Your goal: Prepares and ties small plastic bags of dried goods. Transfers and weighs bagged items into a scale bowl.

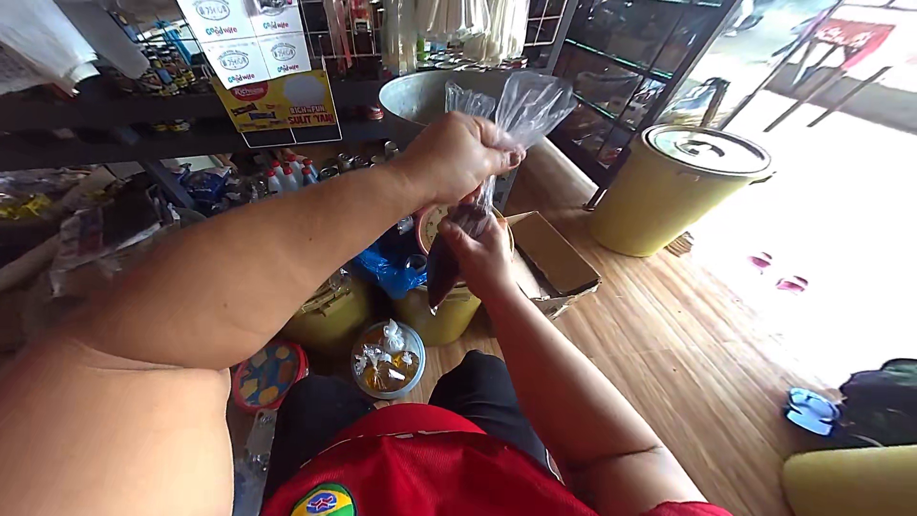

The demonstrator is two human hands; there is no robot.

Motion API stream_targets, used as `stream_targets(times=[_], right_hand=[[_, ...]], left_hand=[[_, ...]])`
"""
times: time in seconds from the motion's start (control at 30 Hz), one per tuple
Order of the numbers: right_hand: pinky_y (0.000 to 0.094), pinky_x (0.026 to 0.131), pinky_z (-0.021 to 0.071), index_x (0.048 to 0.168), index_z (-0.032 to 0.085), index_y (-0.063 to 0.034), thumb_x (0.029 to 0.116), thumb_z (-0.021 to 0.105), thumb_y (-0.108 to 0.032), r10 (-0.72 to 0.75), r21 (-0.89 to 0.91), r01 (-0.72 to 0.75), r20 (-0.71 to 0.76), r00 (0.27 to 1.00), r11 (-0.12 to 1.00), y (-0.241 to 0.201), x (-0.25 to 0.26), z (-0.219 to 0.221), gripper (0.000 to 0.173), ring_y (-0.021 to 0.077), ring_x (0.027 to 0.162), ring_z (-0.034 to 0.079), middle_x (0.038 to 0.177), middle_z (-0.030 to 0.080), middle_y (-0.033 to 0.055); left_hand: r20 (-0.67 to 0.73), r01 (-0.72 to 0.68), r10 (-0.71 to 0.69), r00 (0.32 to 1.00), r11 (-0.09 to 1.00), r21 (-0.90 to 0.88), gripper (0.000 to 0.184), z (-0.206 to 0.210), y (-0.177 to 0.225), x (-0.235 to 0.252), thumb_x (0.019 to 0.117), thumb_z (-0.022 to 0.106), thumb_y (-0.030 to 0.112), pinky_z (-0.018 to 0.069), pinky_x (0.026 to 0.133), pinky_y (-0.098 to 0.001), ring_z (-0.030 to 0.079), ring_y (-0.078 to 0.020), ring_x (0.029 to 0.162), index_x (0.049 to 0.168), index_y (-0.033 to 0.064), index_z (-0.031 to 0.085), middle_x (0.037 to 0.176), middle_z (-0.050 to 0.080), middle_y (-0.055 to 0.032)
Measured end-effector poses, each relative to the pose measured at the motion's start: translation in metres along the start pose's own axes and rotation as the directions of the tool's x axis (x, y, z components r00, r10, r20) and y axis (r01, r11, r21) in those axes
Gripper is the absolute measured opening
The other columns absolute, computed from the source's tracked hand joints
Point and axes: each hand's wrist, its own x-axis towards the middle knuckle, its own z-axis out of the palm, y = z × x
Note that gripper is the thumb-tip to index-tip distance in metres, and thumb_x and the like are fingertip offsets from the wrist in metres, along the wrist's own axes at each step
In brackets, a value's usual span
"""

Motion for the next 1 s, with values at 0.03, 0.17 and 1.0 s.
stream_targets(times=[0.03,0.17,1.0], right_hand=[[0.0298,0.069,0.0569,0.112,0.063,-0.0091,0.0910,0.075,-0.031,0.055,-0.004,-0.055,-0.011,0.998,0.998,-0.006,0.007,-0.004,0.033,0.0052,0.074,0.065,0.084,0.067,-0.0019],[0.0398,0.070,0.0571,0.105,0.070,-0.0094,0.0923,0.075,-0.033,0.115,-0.231,-0.118,-0.027,0.993,0.966,-0.034,0.033,-0.040,0.028,0.0116,0.073,0.066,0.082,0.068,0.0014],[0.0719,0.086,0.0426,0.105,0.066,0.0060,0.1032,0.062,-0.033,0.073,-0.928,-0.004,0.025,0.997,0.374,-0.125,0.151,-0.154,0.039,0.0511,0.106,0.061,0.106,0.064,0.0328]], left_hand=[[-0.005,0.008,-0.008,1.000,1.000,0.018,0.018,-0.004,0.009,0.004,0.1030,0.063,0.017,0.0493,0.055,-0.0200,0.056,-0.0030,0.059,0.115,0.0077,0.073,0.088,0.068,-0.0007],[-0.142,0.060,-0.052,0.989,0.997,0.052,0.017,-0.026,0.039,0.021,0.1017,0.063,0.015,0.0482,0.050,-0.0187,0.054,-0.0039,0.053,0.116,0.0086,0.070,0.078,0.062,0.0008],[-0.170,0.352,-0.323,0.931,0.917,0.188,0.038,-0.053,-0.011,0.129,0.0937,0.056,-0.007,0.0534,0.071,-0.0256,0.061,-0.0091,0.077,0.125,0.0102,0.068,0.110,0.066,-0.0060]])
